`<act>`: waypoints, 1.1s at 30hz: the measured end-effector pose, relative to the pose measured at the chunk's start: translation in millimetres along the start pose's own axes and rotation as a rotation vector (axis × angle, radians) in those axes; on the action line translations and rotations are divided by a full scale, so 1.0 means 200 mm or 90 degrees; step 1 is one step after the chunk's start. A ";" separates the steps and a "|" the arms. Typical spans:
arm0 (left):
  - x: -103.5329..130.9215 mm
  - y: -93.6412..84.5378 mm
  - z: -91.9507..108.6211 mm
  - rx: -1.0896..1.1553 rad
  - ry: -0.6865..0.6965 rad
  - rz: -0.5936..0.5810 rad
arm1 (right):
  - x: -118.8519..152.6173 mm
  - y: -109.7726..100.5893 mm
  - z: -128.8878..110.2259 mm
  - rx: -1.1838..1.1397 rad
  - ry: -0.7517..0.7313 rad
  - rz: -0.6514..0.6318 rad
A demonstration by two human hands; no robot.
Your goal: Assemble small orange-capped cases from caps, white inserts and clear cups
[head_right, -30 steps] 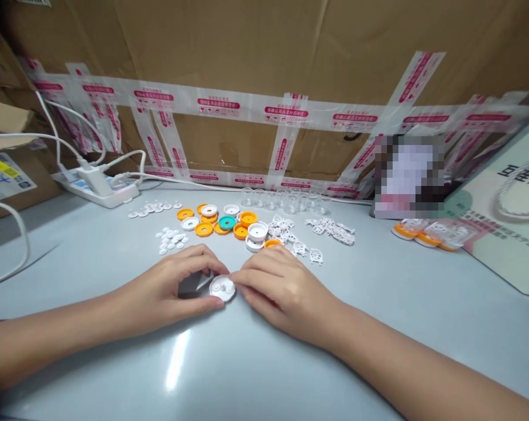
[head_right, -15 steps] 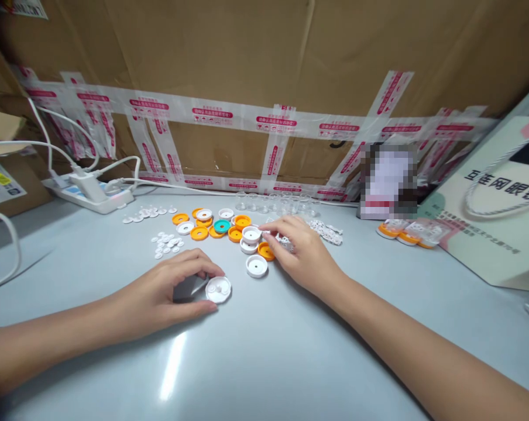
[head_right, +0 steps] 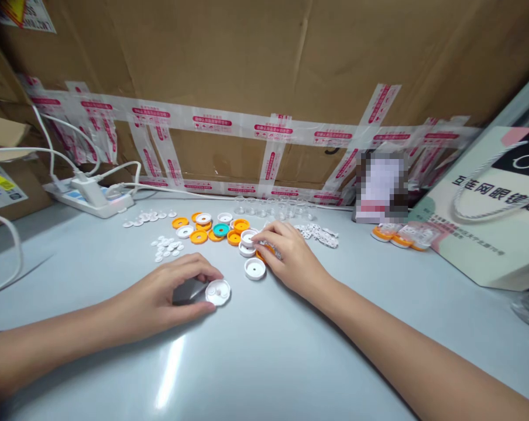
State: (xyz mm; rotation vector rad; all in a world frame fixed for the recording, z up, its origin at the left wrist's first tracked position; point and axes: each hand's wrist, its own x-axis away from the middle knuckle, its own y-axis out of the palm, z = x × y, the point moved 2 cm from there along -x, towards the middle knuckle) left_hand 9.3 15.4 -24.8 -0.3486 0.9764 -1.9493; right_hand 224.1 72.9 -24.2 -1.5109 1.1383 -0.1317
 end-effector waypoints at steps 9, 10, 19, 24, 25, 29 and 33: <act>0.00 0.00 0.00 0.002 0.003 -0.006 | -0.01 0.02 0.01 -0.010 0.008 -0.003; 0.00 0.00 0.00 0.002 0.003 0.001 | -0.01 0.02 0.01 -0.011 0.009 -0.001; -0.03 -0.07 -0.06 -0.055 -0.034 0.115 | -0.01 0.01 0.01 -0.039 0.047 -0.006; -0.02 -0.07 -0.04 -0.061 0.013 0.142 | -0.02 -0.03 -0.01 -0.124 0.100 0.043; -0.02 -0.08 -0.04 -0.061 0.016 0.148 | -0.01 -0.04 -0.02 -0.177 0.132 0.051; -0.01 -0.09 -0.03 -0.051 0.035 0.161 | 0.00 -0.06 -0.08 -0.545 0.296 0.012; -0.02 -0.08 -0.02 -0.052 0.062 0.161 | 0.01 -0.05 -0.15 -0.757 0.343 -0.066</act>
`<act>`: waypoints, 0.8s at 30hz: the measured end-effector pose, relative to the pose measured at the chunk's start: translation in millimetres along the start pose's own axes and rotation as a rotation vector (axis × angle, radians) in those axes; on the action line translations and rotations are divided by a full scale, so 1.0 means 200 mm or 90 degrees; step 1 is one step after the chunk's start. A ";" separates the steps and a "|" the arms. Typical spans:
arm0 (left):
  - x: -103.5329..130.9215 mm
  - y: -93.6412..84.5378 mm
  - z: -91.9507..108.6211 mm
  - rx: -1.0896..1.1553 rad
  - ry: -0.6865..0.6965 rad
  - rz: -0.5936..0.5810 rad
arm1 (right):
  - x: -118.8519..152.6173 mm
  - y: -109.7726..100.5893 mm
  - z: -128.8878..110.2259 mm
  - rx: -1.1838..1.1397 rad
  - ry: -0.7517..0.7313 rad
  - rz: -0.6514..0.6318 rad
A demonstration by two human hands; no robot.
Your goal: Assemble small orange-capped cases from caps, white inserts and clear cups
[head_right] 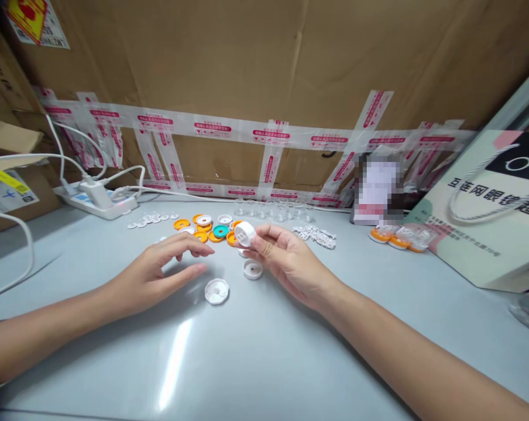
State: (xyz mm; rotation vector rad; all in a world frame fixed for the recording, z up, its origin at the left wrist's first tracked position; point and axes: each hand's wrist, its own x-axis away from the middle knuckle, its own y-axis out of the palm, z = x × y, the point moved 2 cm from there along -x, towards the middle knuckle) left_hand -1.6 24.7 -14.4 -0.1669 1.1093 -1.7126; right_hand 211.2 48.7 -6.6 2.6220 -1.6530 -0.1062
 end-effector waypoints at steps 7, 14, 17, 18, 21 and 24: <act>0.01 0.00 0.00 -0.012 0.002 -0.022 | -0.03 -0.07 0.01 0.492 -0.148 0.120; 0.01 0.00 0.01 -0.011 0.006 -0.037 | -0.08 -0.09 0.07 0.684 -0.199 0.118; 0.01 0.00 0.02 -0.009 0.013 -0.042 | -0.08 -0.07 0.08 0.689 -0.206 0.104; 0.01 0.00 0.02 -0.009 0.014 -0.042 | -0.08 -0.07 0.08 0.683 -0.208 0.103; 0.01 0.00 0.02 -0.009 0.013 -0.040 | -0.07 -0.08 0.07 0.661 -0.210 0.117; 0.02 0.00 0.02 -0.006 0.011 -0.041 | -0.09 -0.13 0.04 0.675 -0.211 0.151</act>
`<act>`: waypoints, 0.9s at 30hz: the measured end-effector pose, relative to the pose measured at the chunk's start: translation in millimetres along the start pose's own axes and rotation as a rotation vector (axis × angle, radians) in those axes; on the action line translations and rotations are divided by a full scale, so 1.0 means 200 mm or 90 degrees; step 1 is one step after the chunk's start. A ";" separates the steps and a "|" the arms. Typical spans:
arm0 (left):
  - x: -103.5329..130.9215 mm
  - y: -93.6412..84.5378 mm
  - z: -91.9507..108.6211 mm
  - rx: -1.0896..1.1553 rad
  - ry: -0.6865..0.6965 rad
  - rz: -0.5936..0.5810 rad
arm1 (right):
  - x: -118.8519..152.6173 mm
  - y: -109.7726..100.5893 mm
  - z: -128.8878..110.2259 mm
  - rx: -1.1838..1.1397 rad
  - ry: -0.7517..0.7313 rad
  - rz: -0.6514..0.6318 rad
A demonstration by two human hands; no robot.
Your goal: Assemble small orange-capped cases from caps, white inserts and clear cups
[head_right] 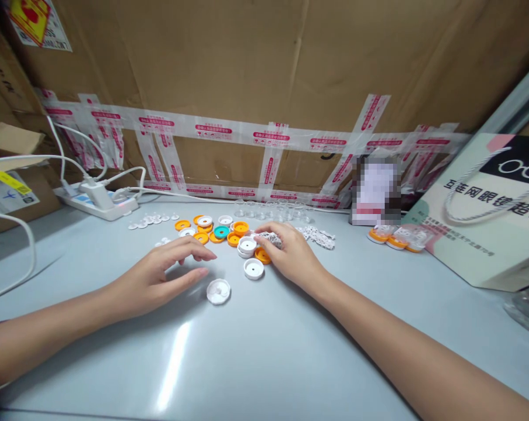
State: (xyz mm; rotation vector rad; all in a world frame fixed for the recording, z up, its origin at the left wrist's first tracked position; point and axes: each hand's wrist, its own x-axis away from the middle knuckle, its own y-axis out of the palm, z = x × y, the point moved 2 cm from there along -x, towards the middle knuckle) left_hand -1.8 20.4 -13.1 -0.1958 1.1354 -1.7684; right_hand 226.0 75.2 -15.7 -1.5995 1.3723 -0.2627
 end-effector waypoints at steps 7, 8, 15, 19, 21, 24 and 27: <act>0.01 -0.01 -0.01 -0.001 0.004 0.000 | -0.20 -0.02 0.05 0.112 -0.174 -0.092; 0.01 -0.01 -0.01 -0.001 0.005 0.001 | -0.23 -0.01 0.05 0.134 -0.203 -0.117; 0.01 -0.03 -0.03 0.007 0.003 0.017 | -0.32 0.06 0.00 0.179 -0.249 -0.162; 0.02 -0.04 -0.03 0.007 -0.003 0.023 | -0.31 -0.01 -0.03 -0.096 -0.074 -0.117; 0.01 -0.04 -0.03 0.012 -0.002 0.030 | -0.26 -0.03 -0.05 -0.269 0.022 -0.137; 0.00 -0.03 -0.03 0.033 -0.024 0.051 | -0.15 -0.02 -0.10 -0.463 0.118 -0.225; -0.01 -0.02 -0.02 0.088 -0.063 0.070 | -0.05 -0.01 -0.14 -0.557 0.174 -0.299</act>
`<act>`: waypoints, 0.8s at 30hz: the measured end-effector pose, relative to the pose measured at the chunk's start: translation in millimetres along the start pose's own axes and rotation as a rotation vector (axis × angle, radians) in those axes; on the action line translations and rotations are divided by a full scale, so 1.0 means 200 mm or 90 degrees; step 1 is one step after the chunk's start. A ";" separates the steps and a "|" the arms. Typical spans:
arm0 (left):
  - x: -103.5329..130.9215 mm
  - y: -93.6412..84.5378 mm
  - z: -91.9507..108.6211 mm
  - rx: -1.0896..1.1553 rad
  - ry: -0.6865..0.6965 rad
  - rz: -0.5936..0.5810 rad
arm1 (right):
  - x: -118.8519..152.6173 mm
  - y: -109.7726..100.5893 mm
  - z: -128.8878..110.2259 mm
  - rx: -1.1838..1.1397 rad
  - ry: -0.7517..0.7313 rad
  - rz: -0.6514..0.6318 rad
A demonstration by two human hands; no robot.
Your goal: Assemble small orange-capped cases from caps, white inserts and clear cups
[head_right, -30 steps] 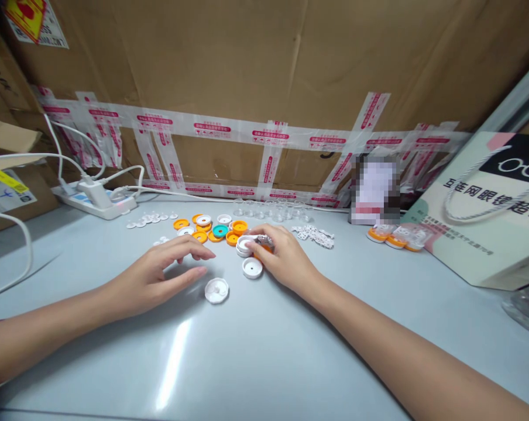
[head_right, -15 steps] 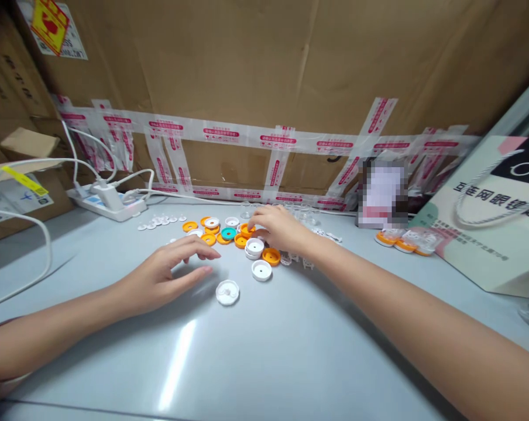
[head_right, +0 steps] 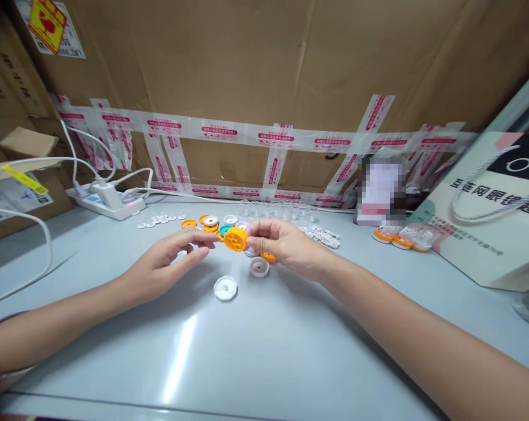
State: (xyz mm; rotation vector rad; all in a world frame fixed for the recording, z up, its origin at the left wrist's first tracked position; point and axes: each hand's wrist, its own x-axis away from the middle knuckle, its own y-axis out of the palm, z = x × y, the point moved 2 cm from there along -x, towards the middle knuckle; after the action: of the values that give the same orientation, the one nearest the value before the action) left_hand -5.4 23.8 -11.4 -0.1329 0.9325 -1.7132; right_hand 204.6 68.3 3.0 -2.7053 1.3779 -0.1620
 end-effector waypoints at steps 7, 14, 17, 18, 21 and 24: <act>-0.01 0.04 0.03 0.112 0.002 -0.037 | 0.04 0.08 -0.01 0.022 0.008 -0.023; 0.00 0.05 0.01 0.038 -0.007 -0.088 | 0.05 0.09 0.01 0.148 0.027 -0.014; 0.03 0.05 0.00 -0.023 -0.015 -0.155 | 0.06 0.09 0.02 0.238 0.016 -0.031; 0.04 0.05 0.00 -0.039 -0.020 -0.169 | 0.06 0.09 0.03 0.264 0.014 -0.037; 0.05 0.07 0.01 -0.068 -0.024 -0.179 | 0.05 0.09 0.03 0.318 0.013 -0.048; 0.04 0.10 0.00 -0.078 -0.019 -0.161 | 0.04 0.09 0.03 0.339 0.000 -0.056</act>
State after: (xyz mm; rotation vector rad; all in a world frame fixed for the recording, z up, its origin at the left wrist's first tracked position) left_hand 7.1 15.0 -27.5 -0.3695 1.0322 -1.8788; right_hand 195.3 51.3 -4.4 -2.3125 1.0291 -0.4634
